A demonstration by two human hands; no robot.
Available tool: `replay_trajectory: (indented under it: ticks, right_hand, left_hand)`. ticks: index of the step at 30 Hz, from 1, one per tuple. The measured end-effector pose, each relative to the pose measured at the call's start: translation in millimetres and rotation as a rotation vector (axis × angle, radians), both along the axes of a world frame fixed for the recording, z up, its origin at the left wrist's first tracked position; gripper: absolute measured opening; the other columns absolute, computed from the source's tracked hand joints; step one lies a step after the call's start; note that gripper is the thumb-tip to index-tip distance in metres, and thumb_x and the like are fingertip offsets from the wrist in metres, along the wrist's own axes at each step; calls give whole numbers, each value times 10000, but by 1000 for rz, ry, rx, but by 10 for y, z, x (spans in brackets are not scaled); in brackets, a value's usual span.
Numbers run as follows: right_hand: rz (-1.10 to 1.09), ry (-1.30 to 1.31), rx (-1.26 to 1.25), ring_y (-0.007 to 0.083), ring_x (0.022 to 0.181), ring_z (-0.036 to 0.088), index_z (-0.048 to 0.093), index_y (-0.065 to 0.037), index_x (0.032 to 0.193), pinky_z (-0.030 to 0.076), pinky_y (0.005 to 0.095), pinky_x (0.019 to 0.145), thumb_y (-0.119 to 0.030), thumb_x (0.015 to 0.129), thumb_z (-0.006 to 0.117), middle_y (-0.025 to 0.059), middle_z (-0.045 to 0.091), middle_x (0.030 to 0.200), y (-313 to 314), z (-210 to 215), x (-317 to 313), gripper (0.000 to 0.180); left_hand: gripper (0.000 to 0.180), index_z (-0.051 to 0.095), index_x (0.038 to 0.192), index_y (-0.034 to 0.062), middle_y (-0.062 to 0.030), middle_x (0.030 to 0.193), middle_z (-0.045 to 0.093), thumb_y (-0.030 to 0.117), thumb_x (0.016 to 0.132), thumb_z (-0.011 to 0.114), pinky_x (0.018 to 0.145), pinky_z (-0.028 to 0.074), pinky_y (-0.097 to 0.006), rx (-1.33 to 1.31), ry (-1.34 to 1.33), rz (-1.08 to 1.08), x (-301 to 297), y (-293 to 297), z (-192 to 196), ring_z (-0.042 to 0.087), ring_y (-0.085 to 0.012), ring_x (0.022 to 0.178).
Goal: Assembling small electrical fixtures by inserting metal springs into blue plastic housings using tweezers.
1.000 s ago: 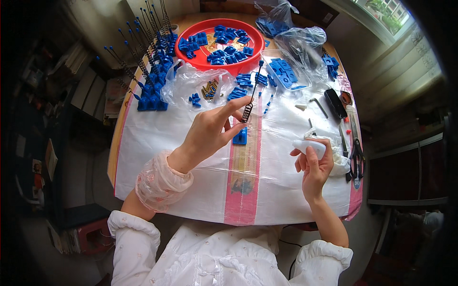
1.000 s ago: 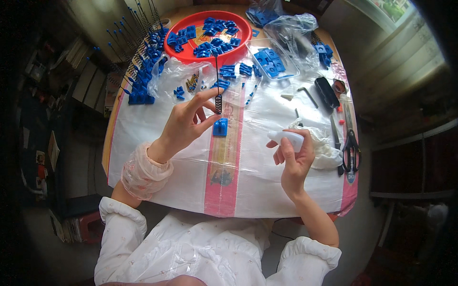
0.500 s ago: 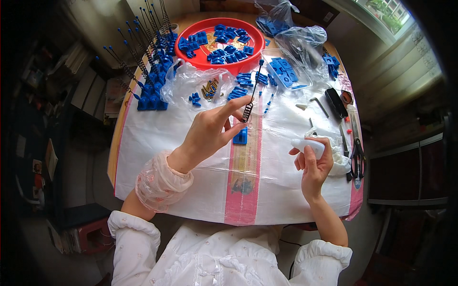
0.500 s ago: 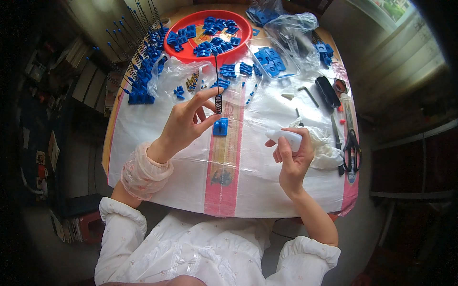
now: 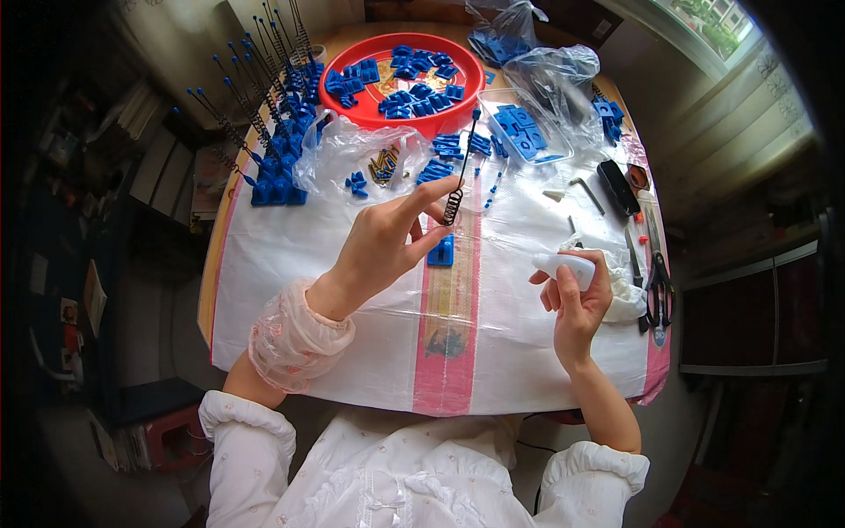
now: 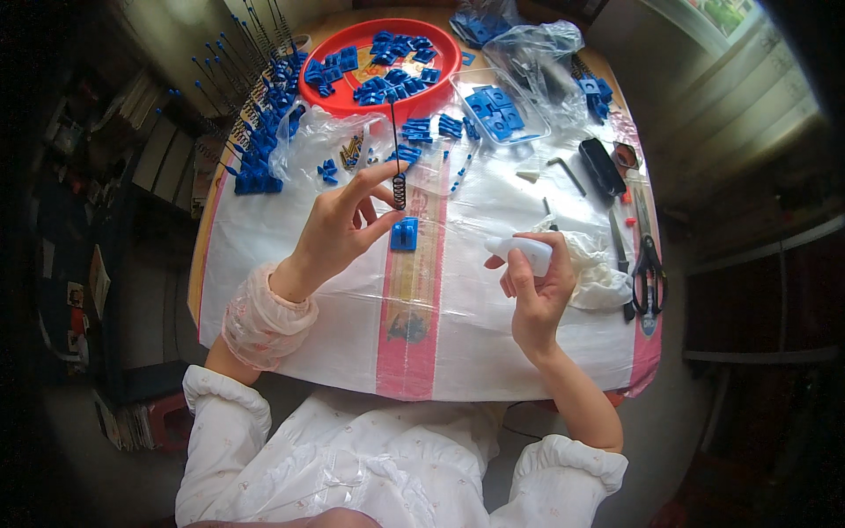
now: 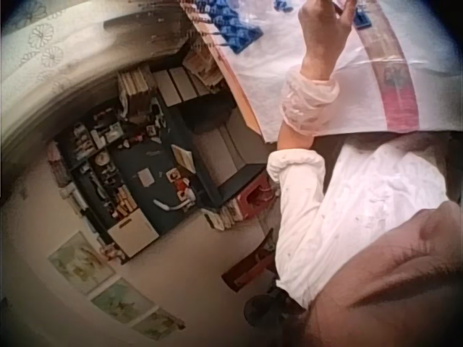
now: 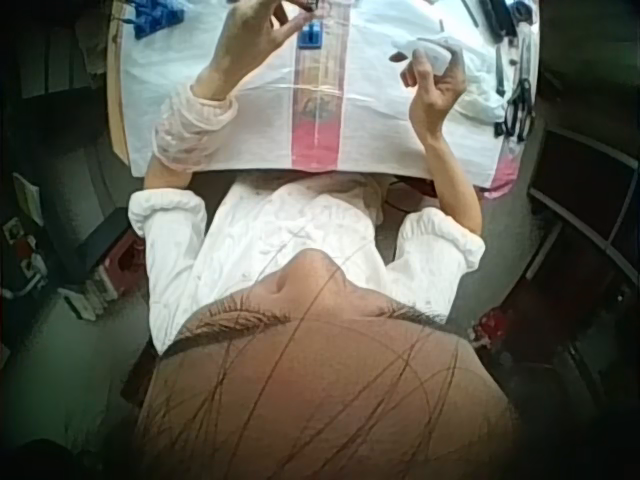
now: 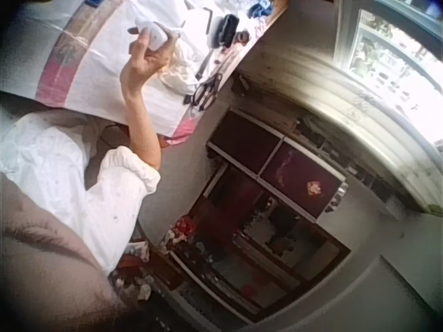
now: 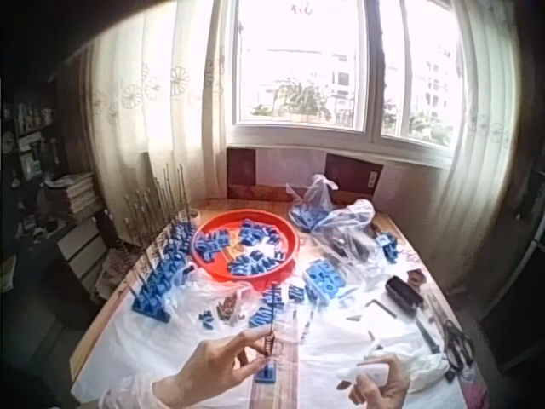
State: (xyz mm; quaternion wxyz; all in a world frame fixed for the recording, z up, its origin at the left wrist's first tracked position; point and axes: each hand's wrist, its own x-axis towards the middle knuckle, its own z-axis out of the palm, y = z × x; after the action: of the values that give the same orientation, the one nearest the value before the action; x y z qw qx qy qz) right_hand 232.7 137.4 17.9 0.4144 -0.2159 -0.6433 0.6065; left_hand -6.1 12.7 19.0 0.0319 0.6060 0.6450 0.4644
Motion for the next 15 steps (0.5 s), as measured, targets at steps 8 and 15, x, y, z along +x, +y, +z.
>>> replay_trajectory:
  ticks: [8,15]
  right_hand:
    - [-12,12,-14,59,552,523,525,-21,1048,375,208,475,-49,955,553,121,660,774,-2,26,18,102]
    - [-20,-2,10,64,550,533,530,-22,1042,384,208,475,-54,955,554,114,658,769,-6,10,-6,95]
  left_hand:
    - [656,472,1372,165,-52,897,739,57,812,796,460,471,-209,1,1,-4,-6,-2,8,619,-90,537]
    - [646,474,1373,168,-44,884,732,50,820,787,460,476,-208,4,-3,-1,8,-4,24,615,-90,539]
